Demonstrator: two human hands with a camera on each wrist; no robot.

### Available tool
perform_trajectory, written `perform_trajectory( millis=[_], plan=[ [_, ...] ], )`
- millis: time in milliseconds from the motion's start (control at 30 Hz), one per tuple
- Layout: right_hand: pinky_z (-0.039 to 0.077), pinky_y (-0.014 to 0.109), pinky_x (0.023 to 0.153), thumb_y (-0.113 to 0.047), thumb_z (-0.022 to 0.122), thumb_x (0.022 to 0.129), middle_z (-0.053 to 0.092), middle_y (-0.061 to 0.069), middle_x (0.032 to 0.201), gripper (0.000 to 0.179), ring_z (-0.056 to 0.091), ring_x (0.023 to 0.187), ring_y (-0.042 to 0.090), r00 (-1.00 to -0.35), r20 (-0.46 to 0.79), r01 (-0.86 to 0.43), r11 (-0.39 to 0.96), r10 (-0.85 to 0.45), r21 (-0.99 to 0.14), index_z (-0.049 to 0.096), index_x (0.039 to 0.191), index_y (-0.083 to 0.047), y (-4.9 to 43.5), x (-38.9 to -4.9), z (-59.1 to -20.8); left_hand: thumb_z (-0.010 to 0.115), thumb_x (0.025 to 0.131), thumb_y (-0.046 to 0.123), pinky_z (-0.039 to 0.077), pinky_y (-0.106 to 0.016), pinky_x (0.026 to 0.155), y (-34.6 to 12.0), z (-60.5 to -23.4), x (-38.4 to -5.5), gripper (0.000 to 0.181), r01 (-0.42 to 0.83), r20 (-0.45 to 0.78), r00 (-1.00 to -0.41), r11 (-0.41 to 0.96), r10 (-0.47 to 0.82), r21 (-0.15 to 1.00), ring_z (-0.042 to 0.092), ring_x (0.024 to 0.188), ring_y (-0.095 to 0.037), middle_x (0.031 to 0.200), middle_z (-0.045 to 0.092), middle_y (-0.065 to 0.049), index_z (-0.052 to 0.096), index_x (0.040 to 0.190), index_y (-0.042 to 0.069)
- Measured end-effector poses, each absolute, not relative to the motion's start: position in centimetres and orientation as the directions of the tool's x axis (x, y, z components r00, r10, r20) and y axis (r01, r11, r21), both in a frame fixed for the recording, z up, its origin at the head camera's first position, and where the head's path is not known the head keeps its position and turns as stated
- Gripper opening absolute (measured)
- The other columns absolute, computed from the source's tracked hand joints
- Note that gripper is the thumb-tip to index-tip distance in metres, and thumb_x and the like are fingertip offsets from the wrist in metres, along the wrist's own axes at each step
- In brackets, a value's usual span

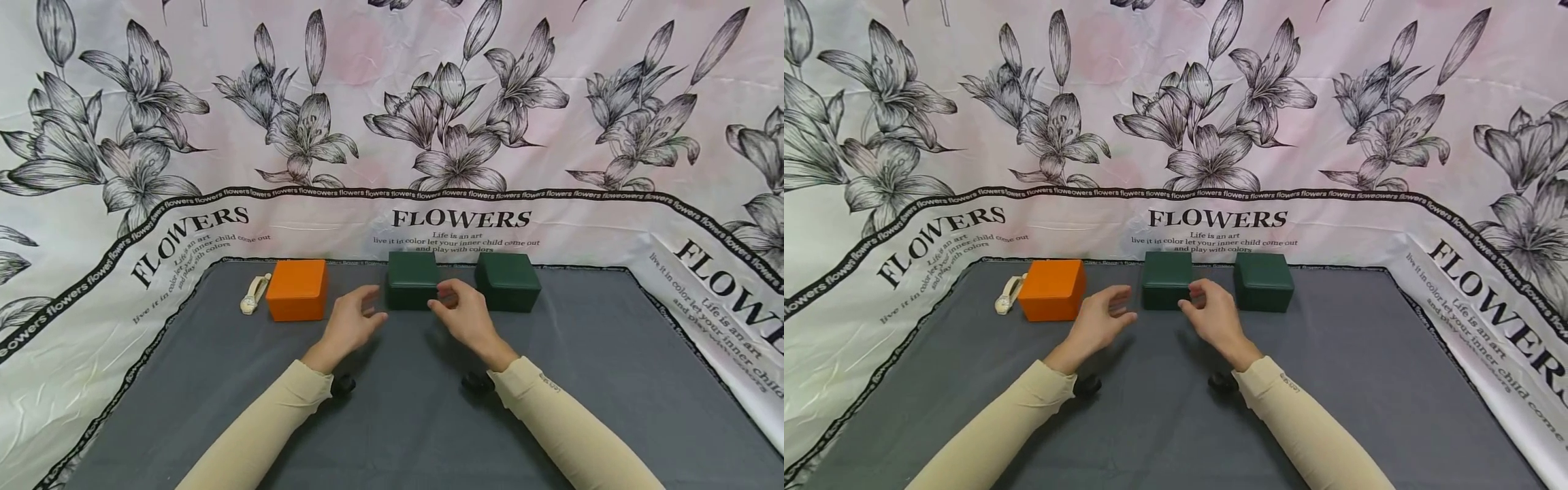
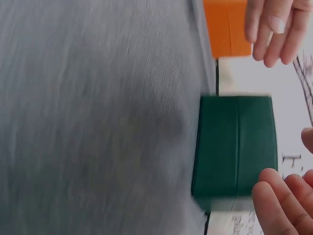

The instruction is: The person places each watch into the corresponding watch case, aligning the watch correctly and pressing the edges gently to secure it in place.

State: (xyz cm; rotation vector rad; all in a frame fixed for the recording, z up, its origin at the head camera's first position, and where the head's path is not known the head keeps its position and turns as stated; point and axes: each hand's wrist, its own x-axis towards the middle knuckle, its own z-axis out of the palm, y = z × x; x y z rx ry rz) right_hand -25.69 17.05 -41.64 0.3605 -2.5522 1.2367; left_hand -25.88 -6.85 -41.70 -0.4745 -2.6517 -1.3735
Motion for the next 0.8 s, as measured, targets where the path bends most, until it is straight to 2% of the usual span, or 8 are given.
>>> perform_trajectory(
  millis=[300, 533, 667, 800],
  plan=[
    [0.054, 0.030, 0.069, -0.022, 0.071, 0.088, 0.062, 0.006, 0.108, 0.036, 0.064, 0.083, 0.015, -0.890, 0.401, -0.448, 0.584, -0.217, -0.677, 0.061, 0.119, -0.007, 11.7, -25.1, -41.7, 0.074, 0.083, 0.007, 0.053, -0.043, 0.085, -11.2, -40.5, -23.5, 0.047, 0.402, 0.366, -0.912, 0.566, 0.183, 0.720, 0.064, 0.102, -0.035, 0.123, 0.060, -0.018, 0.057, 0.127, 0.002],
    [0.053, 0.025, 0.067, -0.027, 0.071, 0.088, 0.061, 0.004, 0.111, 0.040, 0.064, 0.084, 0.012, -0.881, 0.360, -0.473, 0.605, -0.307, -0.640, 0.059, 0.122, -0.011, 7.8, -25.5, -41.8, 0.078, 0.079, 0.009, 0.052, -0.047, 0.082, -14.8, -40.1, -23.0, 0.049, 0.500, 0.503, -0.839, 0.658, 0.207, 0.563, 0.062, 0.099, -0.032, 0.120, 0.061, -0.017, 0.060, 0.124, 0.001],
    [0.054, 0.025, 0.068, -0.031, 0.071, 0.088, 0.061, 0.003, 0.117, 0.044, 0.065, 0.087, 0.012, -0.885, 0.322, -0.464, 0.599, -0.336, -0.652, 0.057, 0.124, -0.012, 5.9, -26.2, -41.8, 0.078, 0.079, 0.010, 0.050, -0.049, 0.086, -16.7, -40.1, -23.1, 0.049, 0.493, 0.520, -0.832, 0.689, 0.194, 0.532, 0.059, 0.103, -0.034, 0.121, 0.059, -0.019, 0.059, 0.124, -0.001],
    [0.054, 0.026, 0.072, -0.035, 0.070, 0.088, 0.061, 0.003, 0.120, 0.046, 0.065, 0.092, 0.012, -0.891, 0.274, -0.448, 0.600, -0.363, -0.662, 0.056, 0.126, -0.013, 4.0, -26.9, -41.9, 0.079, 0.078, 0.010, 0.041, -0.053, 0.094, -18.7, -40.4, -23.2, 0.050, 0.470, 0.534, -0.830, 0.719, 0.162, 0.512, 0.053, 0.107, -0.036, 0.120, 0.059, -0.020, 0.059, 0.122, -0.003]
  ],
)
